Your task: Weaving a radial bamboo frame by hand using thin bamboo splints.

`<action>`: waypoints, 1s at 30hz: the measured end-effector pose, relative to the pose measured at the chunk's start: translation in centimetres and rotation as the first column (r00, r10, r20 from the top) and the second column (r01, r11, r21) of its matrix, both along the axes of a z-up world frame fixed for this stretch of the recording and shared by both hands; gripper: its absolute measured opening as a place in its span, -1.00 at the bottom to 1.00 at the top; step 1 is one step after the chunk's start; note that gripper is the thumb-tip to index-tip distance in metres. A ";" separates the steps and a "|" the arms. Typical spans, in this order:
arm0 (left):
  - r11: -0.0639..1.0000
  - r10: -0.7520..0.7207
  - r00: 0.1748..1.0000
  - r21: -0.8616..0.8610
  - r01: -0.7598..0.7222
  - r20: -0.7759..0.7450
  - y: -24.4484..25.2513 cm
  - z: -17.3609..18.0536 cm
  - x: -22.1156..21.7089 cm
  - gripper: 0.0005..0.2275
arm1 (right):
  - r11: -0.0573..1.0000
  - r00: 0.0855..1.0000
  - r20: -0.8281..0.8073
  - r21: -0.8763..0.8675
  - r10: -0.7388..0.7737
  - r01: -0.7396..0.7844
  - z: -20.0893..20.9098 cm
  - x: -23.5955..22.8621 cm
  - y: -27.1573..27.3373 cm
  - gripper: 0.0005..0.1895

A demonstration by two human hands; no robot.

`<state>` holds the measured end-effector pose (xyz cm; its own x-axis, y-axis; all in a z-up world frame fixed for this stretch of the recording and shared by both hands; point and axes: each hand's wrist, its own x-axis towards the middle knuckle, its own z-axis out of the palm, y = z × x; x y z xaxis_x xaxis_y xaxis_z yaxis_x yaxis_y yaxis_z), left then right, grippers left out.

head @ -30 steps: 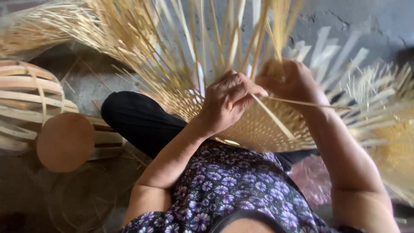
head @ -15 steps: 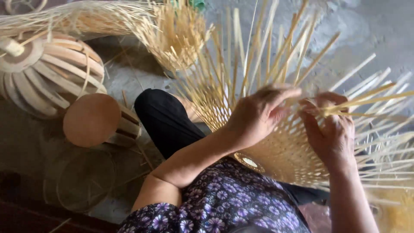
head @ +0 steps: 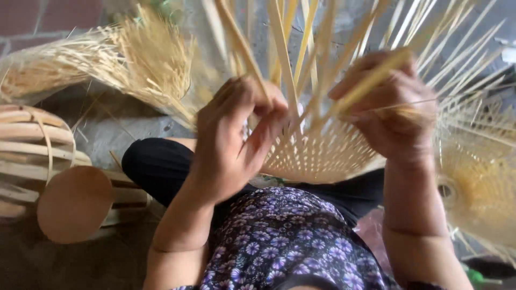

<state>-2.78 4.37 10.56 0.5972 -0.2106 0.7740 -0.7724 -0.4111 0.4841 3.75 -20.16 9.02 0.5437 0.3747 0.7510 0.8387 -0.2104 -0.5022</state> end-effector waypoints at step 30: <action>0.985 0.091 0.897 0.174 -0.016 -0.433 -0.4 -9.7 3.1 -0.64 | 0.953 0.969 -0.194 -0.288 -0.155 0.095 -7.5 0.0 -0.6 -0.91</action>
<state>0.29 3.98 0.90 0.8809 -0.2688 0.3896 -0.4725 -0.5474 0.6907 3.71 -20.79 1.50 0.7344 0.4689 0.4908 0.6775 -0.4613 -0.5729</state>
